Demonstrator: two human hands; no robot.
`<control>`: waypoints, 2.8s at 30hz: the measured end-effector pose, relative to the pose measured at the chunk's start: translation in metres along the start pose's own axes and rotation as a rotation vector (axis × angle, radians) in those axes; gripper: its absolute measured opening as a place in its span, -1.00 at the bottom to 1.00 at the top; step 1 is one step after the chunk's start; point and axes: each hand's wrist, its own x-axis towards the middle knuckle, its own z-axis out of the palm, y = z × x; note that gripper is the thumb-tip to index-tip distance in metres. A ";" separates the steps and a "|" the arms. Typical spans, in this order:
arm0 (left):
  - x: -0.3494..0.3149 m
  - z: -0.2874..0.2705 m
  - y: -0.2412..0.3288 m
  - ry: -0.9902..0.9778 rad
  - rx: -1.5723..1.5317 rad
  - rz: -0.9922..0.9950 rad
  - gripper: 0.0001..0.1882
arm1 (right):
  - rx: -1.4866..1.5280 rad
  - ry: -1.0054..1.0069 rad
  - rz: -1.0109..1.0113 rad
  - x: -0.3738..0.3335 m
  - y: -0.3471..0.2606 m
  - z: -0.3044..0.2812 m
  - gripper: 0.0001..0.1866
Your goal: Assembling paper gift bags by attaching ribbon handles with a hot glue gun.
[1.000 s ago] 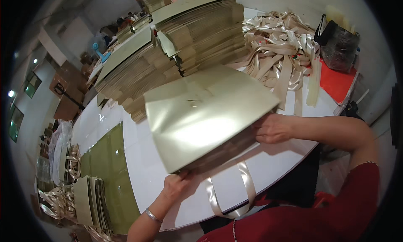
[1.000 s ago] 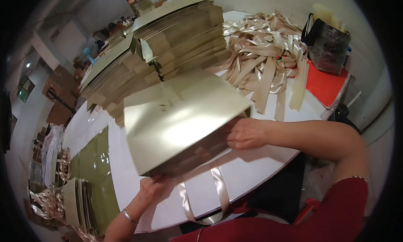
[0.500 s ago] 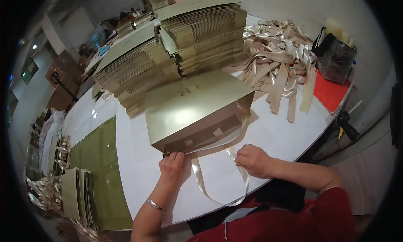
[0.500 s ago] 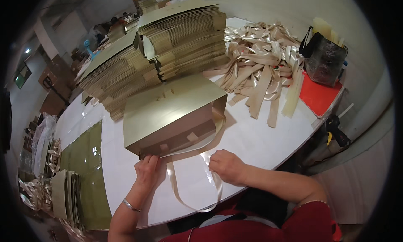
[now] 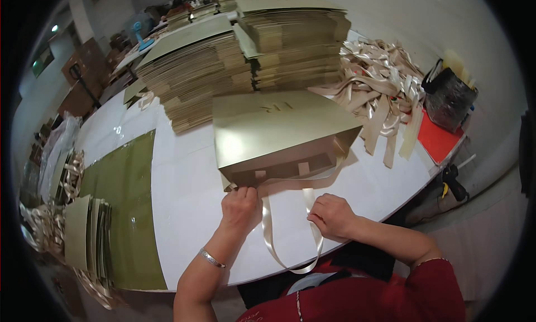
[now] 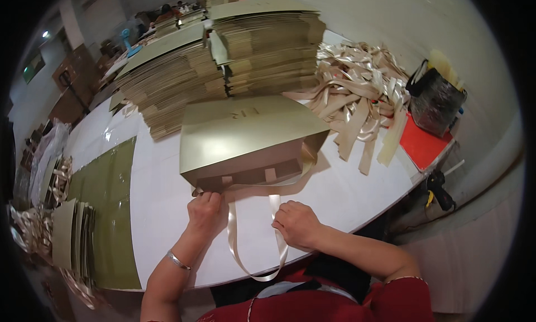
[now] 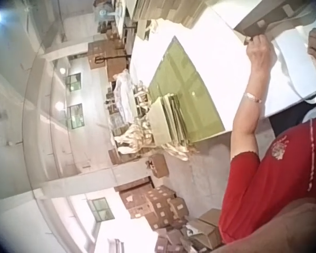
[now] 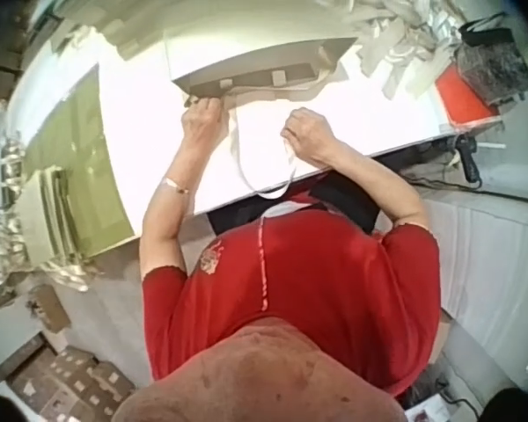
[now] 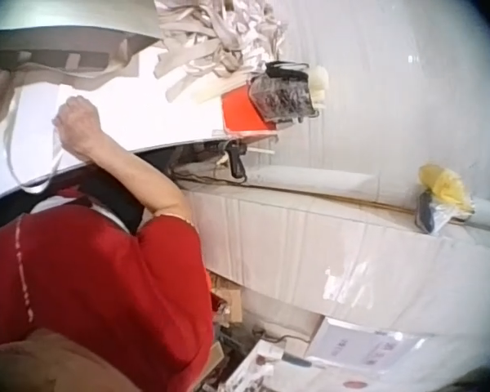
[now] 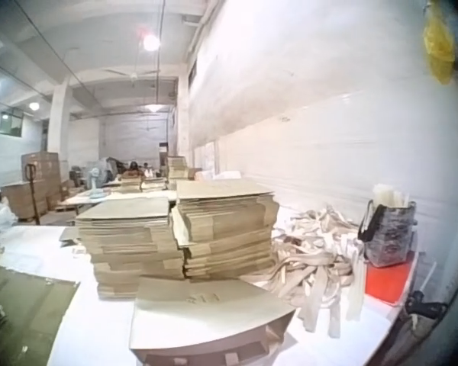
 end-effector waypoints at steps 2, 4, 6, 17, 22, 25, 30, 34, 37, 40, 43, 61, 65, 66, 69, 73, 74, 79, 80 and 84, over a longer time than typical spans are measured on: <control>-0.002 -0.003 -0.003 -0.005 -0.002 -0.024 -0.82 | -0.146 -0.208 0.069 0.009 -0.015 -0.012 -0.84; -0.001 -0.005 -0.001 -0.030 -0.026 -0.041 -0.83 | -0.121 -0.114 -0.081 0.025 -0.031 -0.013 -0.82; 0.005 -0.011 0.002 -0.030 -0.054 -0.084 -0.86 | 0.011 -0.071 -0.297 0.043 -0.047 0.001 -0.73; 0.001 -0.035 -0.006 -0.169 -0.286 0.096 -0.80 | -0.063 -0.031 -0.100 0.022 0.061 -0.021 -0.78; -0.006 -0.025 0.019 -0.099 -0.194 0.023 -0.81 | -0.028 0.216 -0.250 0.021 0.070 -0.017 -0.84; -0.018 -0.017 0.010 -0.046 -0.184 -0.042 -0.82 | -0.007 0.449 0.148 -0.023 0.084 -0.057 -0.79; -0.021 -0.027 0.013 -0.056 -0.212 -0.101 -0.69 | -1.213 0.185 1.078 -0.178 0.196 -0.193 -0.60; -0.022 -0.019 0.004 -0.084 -0.222 0.019 -0.64 | -0.240 0.356 1.637 -0.310 0.206 -0.223 -0.45; -0.017 -0.023 0.007 -0.065 -0.192 0.098 -0.66 | 0.950 0.901 1.534 -0.320 0.196 -0.194 -0.70; -0.003 -0.030 0.023 -0.110 -0.197 0.083 -0.76 | 1.207 1.187 1.157 -0.297 0.173 -0.165 -0.71; -0.008 -0.029 0.028 -0.131 -0.154 0.014 -0.79 | 0.902 1.303 1.061 -0.270 0.165 -0.144 -0.60; -0.015 -0.030 0.023 -0.106 -0.179 -0.064 -0.80 | 1.312 -0.094 1.013 -0.045 -0.014 -0.072 -0.65; -0.021 -0.032 0.018 -0.128 -0.140 -0.041 -0.79 | 1.176 -0.055 0.951 -0.041 -0.020 -0.077 -0.57; -0.022 -0.032 0.017 -0.121 -0.142 -0.054 -0.79 | 1.166 -0.067 0.951 -0.033 -0.021 -0.080 -0.57; -0.022 -0.031 0.015 -0.139 -0.143 -0.036 -0.79 | 1.229 -0.001 0.885 -0.017 -0.014 -0.086 -0.55; -0.021 -0.030 0.019 -0.124 -0.117 -0.036 -0.78 | 1.201 -0.186 1.038 -0.017 0.001 -0.094 -0.58; -0.022 -0.031 0.019 -0.115 -0.091 -0.051 -0.78 | 1.199 -0.194 1.037 -0.017 -0.002 -0.097 -0.58; -0.024 -0.031 0.017 -0.066 -0.087 -0.020 -0.77 | 1.168 -0.162 0.973 -0.021 -0.005 -0.099 -0.52; -0.026 -0.030 0.015 -0.062 -0.096 0.006 -0.79 | 1.166 -0.091 0.892 -0.020 -0.008 -0.094 -0.50; -0.032 -0.026 0.012 0.008 -0.168 -0.004 -0.81 | 1.427 -0.223 0.875 -0.011 -0.025 -0.069 -0.49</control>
